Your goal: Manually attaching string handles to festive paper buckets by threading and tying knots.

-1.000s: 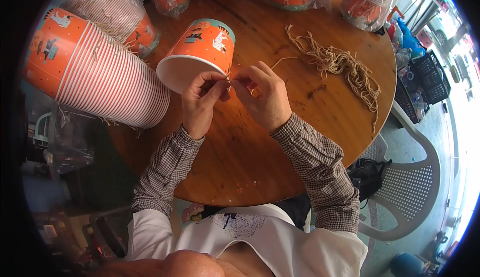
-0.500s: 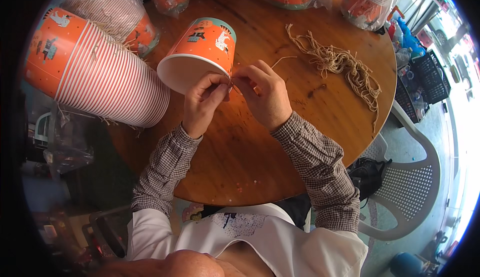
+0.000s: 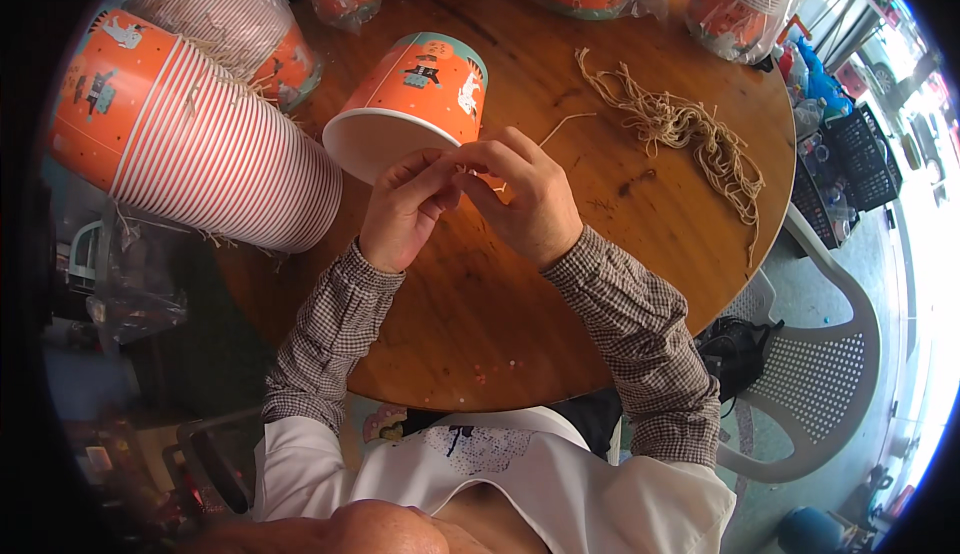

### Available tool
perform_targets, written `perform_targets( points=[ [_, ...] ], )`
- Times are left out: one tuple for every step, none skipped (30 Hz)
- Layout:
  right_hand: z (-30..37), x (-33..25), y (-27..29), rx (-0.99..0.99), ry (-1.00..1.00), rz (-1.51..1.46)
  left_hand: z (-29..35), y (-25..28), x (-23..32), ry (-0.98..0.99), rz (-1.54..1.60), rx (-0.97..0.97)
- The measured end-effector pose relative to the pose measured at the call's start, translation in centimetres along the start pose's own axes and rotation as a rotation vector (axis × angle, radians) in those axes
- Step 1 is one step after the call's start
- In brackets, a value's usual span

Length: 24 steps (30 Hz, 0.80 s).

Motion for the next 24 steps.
perform_targets(
  points=[
    [0.1, -0.1, 0.0, -0.007, 0.037, 0.032, 0.0, -0.1, 0.0, -0.010, -0.016, -0.010],
    [0.2, -0.3, 0.0, -0.014, 0.075, 0.063, 0.0, -0.1, -0.1, -0.008, -0.015, -0.011],
    [0.3, -0.3, 0.1, -0.013, 0.073, 0.064, 0.0, -0.1, -0.1, -0.011, -0.053, -0.004],
    [0.3, 0.2, 0.4, 0.006, 0.009, 0.059, 0.0, 0.0, 0.0, -0.014, -0.092, 0.004],
    [0.4, 0.7, 0.7, 0.026, -0.054, 0.054, 0.0, -0.1, 0.0, -0.014, -0.092, 0.003],
    [0.3, 0.8, 0.7, 0.026, -0.054, 0.054, -0.1, -0.1, 0.5, -0.068, -0.198, 0.023],
    [0.3, 1.0, 1.0, 0.058, -0.067, 0.053, 0.0, -0.1, 1.0, -0.122, -0.304, 0.043],
    [0.3, 1.2, 1.3, 0.090, -0.079, 0.052, 0.0, 0.0, 0.9, -0.122, -0.306, 0.044],
    [0.3, 1.1, 1.3, 0.090, -0.078, 0.051, 0.0, 0.5, 1.1, -0.170, -0.329, 0.060],
    [0.3, 1.4, 1.4, 0.103, -0.129, 0.038, 0.1, 0.5, 1.5, -0.219, -0.351, 0.072],
    [0.4, 1.7, 1.6, 0.116, -0.180, 0.024, 0.1, 0.3, 1.5, -0.219, -0.351, 0.070],
    [0.4, 1.8, 1.6, 0.118, -0.181, 0.025, 0.2, 0.6, 1.9, -0.238, -0.364, 0.134],
    [0.7, 3.3, 1.5, 0.138, -0.339, -0.151, 0.4, 0.9, 2.2, -0.257, -0.377, 0.200],
    [1.3, 4.7, 1.2, 0.157, -0.496, -0.328, 0.4, 0.9, 2.1, -0.257, -0.378, 0.200],
    [1.2, 4.6, 1.3, 0.158, -0.496, -0.328, 0.5, 0.9, 2.3, -0.285, -0.393, 0.203],
    [1.3, 5.0, 1.1, 0.153, -0.562, -0.371, 0.6, 1.0, 2.5, -0.314, -0.408, 0.209],
    [1.5, 5.3, 0.9, 0.148, -0.628, -0.413, 0.6, 1.0, 2.6, -0.314, -0.408, 0.210],
    [1.5, 5.4, 0.8, 0.147, -0.629, -0.413, 0.7, 1.0, 2.6, -0.316, -0.427, 0.231],
    [1.5, 5.3, 1.0, 0.164, -0.600, -0.409, 0.8, 1.1, 2.7, -0.318, -0.446, 0.251],
    [1.4, 5.2, 1.1, 0.180, -0.571, -0.405, 0.7, 1.3, 2.6, -0.318, -0.446, 0.252],
    [1.4, 5.3, 1.1, 0.180, -0.571, -0.406, 0.7, 1.9, 2.6, -0.333, -0.452, 0.287],
    [1.4, 5.3, 1.0, 0.176, -0.559, -0.413, 0.8, 2.3, 2.6, -0.349, -0.458, 0.323],
    [1.4, 5.3, 1.0, 0.171, -0.546, -0.420, 0.7, 2.3, 2.4, -0.349, -0.458, 0.323],
    [1.4, 5.1, 0.9, 0.172, -0.546, -0.420, 0.7, 2.3, 2.3, -0.365, -0.438, 0.340]
  ],
)
Point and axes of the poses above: each hand's wrist, its own z-axis away from the middle knuckle, its own y-axis out of the back of the hand, x = y × z, the point moved 8 cm from there along -z, towards the middle knuckle, and after that the axes turned 14 degrees about -z, right-handed, at the moved point
